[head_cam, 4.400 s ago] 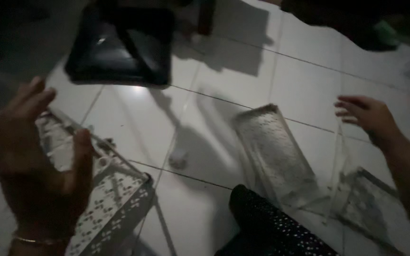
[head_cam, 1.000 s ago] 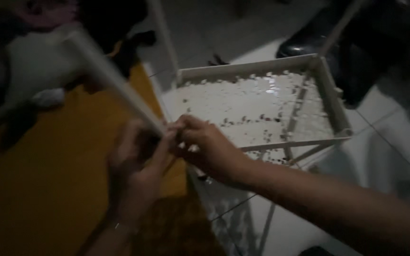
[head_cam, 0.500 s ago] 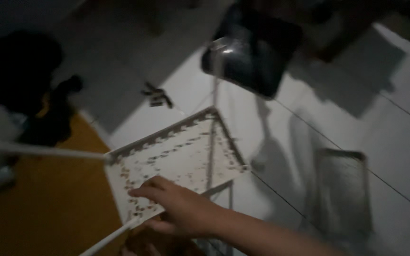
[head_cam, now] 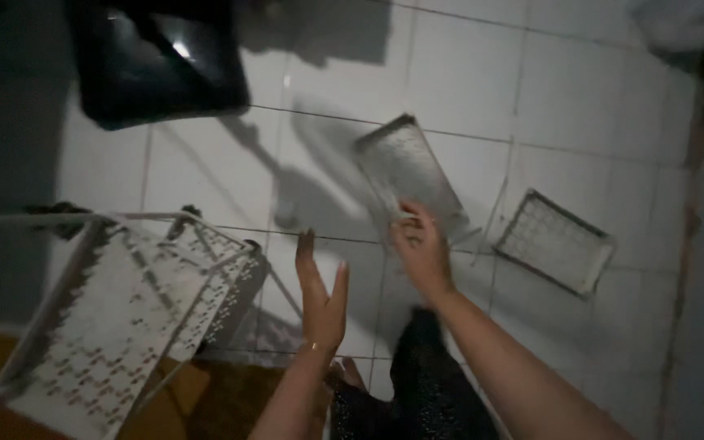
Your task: The person assembles a white plastic shelving unit by inserting white poles into the corners of perforated trays and stacking the trays to form a multi-tier structure.
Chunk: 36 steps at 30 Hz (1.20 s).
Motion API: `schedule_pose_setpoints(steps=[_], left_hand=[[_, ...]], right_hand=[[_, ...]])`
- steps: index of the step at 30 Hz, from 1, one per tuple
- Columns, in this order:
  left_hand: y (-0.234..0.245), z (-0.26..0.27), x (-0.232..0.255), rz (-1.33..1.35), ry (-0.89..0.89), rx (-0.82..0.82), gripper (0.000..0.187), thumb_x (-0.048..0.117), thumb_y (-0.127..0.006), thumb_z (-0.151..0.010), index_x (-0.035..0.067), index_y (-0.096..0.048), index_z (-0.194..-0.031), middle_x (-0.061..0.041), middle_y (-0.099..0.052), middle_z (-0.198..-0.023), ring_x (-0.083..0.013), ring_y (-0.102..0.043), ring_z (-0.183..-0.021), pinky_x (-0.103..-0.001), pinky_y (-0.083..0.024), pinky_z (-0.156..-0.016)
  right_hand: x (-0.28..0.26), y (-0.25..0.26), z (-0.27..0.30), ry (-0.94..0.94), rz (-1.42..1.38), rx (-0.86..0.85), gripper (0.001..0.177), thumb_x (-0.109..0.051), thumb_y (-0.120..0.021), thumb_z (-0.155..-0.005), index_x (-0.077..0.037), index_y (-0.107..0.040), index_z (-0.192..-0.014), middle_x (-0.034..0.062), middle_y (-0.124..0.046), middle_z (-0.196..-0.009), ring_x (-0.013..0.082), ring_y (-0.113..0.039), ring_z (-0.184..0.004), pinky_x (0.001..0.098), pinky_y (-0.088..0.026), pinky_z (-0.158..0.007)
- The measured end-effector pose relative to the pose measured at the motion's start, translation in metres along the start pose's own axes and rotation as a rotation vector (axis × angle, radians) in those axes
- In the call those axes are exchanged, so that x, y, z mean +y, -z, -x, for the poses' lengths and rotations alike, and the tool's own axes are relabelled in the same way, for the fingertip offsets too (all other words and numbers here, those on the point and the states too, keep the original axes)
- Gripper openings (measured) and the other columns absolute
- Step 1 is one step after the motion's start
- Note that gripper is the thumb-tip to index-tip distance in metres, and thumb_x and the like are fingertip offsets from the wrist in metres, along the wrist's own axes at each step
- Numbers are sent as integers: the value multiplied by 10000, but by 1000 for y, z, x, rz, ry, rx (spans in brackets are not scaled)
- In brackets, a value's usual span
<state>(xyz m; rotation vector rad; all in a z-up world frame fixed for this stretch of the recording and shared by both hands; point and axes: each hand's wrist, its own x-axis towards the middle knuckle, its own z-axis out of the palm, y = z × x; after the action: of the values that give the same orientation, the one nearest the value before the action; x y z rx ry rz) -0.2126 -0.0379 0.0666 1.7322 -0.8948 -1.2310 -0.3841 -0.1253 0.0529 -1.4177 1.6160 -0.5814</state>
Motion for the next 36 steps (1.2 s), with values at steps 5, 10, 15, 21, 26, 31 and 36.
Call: schedule_pose_setpoints(steps=[5,10,15,21,26,31,36], left_hand=[[-84,-22,6,-110,-3,-158,696,315,-549,-1025,88,-256,-1614,-187,-199,-1699,-361,-172,-1580,-479,-181,-1257],[-154,-16,-59,-20,78,-181,681,354,-503,-1056,90,-233,-1624,-186,-147,-1717,-360,-132,-1589,-480,-160,-1261],[-191,-25,-106,-45,44,-199,708,379,-514,-1041,106,-235,-1632,-156,-160,-1732,-342,-124,-1611,-481,-164,-1278],[-205,-42,-137,68,202,-208,770,391,-605,-957,190,-233,-1601,-131,-94,-1708,-325,-100,-1581,-492,-239,-1219],[-191,-53,-142,-54,140,-201,763,353,-593,-991,189,-221,-1637,-141,-109,-1730,-336,-89,-1603,-505,-164,-1257],[-175,-47,-120,-55,93,-113,749,345,-612,-1010,174,-240,-1637,-157,-158,-1731,-346,-135,-1608,-507,-185,-1276],[-140,-30,-48,159,149,-70,765,373,-592,-983,169,-226,-1624,-115,-206,-1726,-310,-212,-1585,-510,-261,-1205]], right_hand=[[102,52,-4,-298,150,71,446,-146,-651,-946,-63,-567,-1376,126,-590,-1355,241,-652,-1113,371,-577,-902],[228,50,13,-511,247,-53,540,-234,-699,-928,-46,-528,-1405,181,-534,-1394,321,-623,-1175,429,-528,-985],[308,16,11,-576,240,-151,571,-188,-729,-903,-44,-516,-1413,201,-550,-1390,342,-597,-1207,443,-507,-988],[354,-22,-6,-625,223,-159,541,-173,-747,-905,5,-481,-1342,222,-627,-1266,356,-662,-1122,427,-538,-970],[345,-35,-14,-664,248,-224,634,-185,-663,-935,28,-329,-1429,293,-604,-1241,392,-635,-1130,449,-505,-972],[285,-14,1,-518,307,-183,556,-359,-436,-1115,21,-361,-1514,299,-579,-1358,408,-581,-1222,437,-449,-1041],[176,1,11,-125,-51,-140,564,-391,-357,-1113,42,-420,-1469,206,-657,-1278,315,-639,-1173,383,-474,-1031]])
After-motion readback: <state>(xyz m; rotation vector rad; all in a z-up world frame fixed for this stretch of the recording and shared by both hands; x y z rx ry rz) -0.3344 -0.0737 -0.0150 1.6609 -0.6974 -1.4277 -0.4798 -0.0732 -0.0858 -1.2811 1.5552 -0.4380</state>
